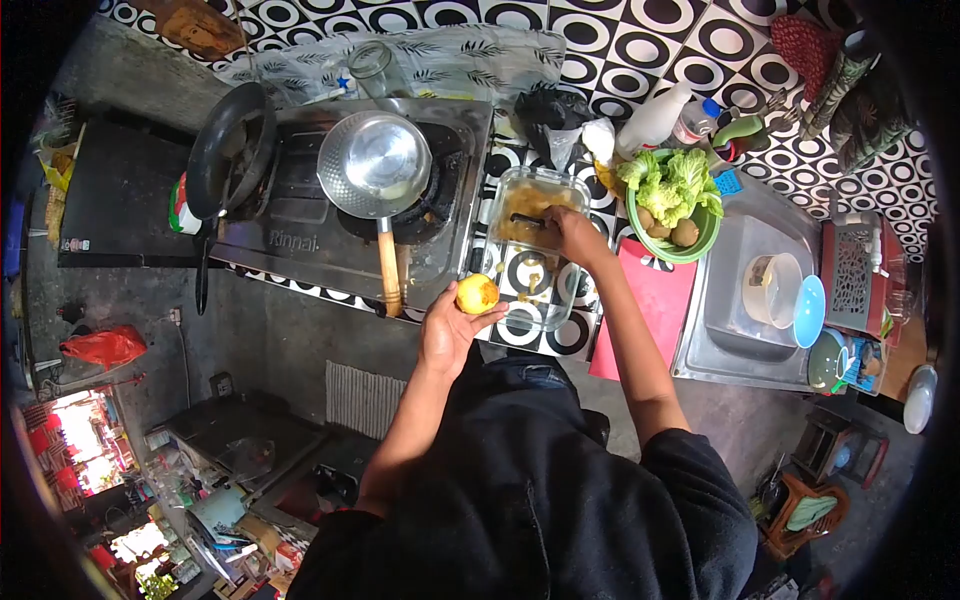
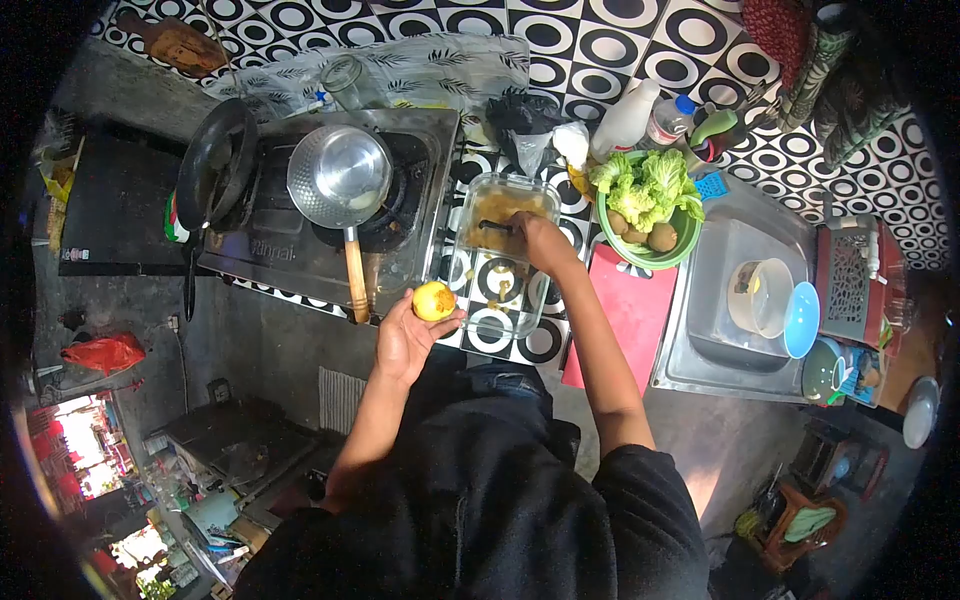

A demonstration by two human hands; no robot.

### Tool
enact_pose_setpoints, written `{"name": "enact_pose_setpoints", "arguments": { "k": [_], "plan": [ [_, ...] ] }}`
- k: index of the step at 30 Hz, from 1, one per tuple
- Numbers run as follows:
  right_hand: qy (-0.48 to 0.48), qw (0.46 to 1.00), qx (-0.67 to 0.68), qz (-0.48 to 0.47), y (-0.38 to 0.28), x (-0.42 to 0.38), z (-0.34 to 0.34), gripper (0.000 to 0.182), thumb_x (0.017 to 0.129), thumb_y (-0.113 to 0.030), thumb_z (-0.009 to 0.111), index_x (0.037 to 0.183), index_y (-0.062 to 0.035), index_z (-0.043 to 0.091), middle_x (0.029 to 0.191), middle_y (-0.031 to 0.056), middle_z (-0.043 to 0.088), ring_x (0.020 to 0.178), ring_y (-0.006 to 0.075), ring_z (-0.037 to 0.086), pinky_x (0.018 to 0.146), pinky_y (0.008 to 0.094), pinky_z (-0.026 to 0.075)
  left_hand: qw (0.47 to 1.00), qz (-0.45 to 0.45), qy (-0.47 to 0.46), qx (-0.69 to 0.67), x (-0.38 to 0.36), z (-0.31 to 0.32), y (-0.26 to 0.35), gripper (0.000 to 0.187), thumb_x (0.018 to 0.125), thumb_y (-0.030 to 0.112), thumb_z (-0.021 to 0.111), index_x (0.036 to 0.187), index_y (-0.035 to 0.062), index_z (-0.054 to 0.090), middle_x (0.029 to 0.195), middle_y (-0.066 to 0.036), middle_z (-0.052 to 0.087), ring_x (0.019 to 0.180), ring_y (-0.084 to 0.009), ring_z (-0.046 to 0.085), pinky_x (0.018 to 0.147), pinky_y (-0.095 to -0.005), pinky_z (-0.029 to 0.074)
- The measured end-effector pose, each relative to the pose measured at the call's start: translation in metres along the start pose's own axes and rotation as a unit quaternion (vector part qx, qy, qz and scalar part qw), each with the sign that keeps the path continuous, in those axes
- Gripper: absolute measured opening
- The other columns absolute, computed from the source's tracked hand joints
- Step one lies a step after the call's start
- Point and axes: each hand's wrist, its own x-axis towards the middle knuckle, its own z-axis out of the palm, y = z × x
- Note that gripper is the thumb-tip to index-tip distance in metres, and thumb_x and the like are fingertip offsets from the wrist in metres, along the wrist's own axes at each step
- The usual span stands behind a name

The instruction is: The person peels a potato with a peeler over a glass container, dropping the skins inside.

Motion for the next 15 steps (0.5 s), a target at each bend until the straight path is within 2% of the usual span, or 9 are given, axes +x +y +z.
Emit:
{"name": "enact_pose_setpoints", "arguments": {
  "k": [8, 15],
  "plan": [
    [0.059, 0.998, -0.012, -0.013, 0.008, 0.005, 0.017, 0.024, 0.091, -0.009, 0.057, 0.112, 0.0, 0.062, 0.111, 0.0243, 0.064, 0.101, 0.0435, 0.063, 0.087, 0.0468, 0.05, 1.0, -0.007, -0.018, 0.017, 0.006, -0.015, 0.025, 0.052, 0.106, 0.038, 0.039, 0.127, -0.0084, 0.051, 0.118, -0.025, 0.064, 0.109, -0.0413, 0.065, 0.098, -0.046, 0.054],
    [0.094, 0.995, -0.016, 0.039, -0.013, 0.007, 0.012, 0.029, 0.088, -0.004, 0.061, 0.117, -0.0003, 0.059, 0.109, 0.0217, 0.062, 0.099, 0.0395, 0.064, 0.084, 0.0448, 0.051, 0.998, -0.025, -0.049, 0.025, 0.013, -0.022, 0.046, 0.051, 0.105, 0.038, 0.041, 0.127, -0.0077, 0.051, 0.12, -0.024, 0.064, 0.109, -0.041, 0.065, 0.098, -0.0451, 0.053]
  ]
}}
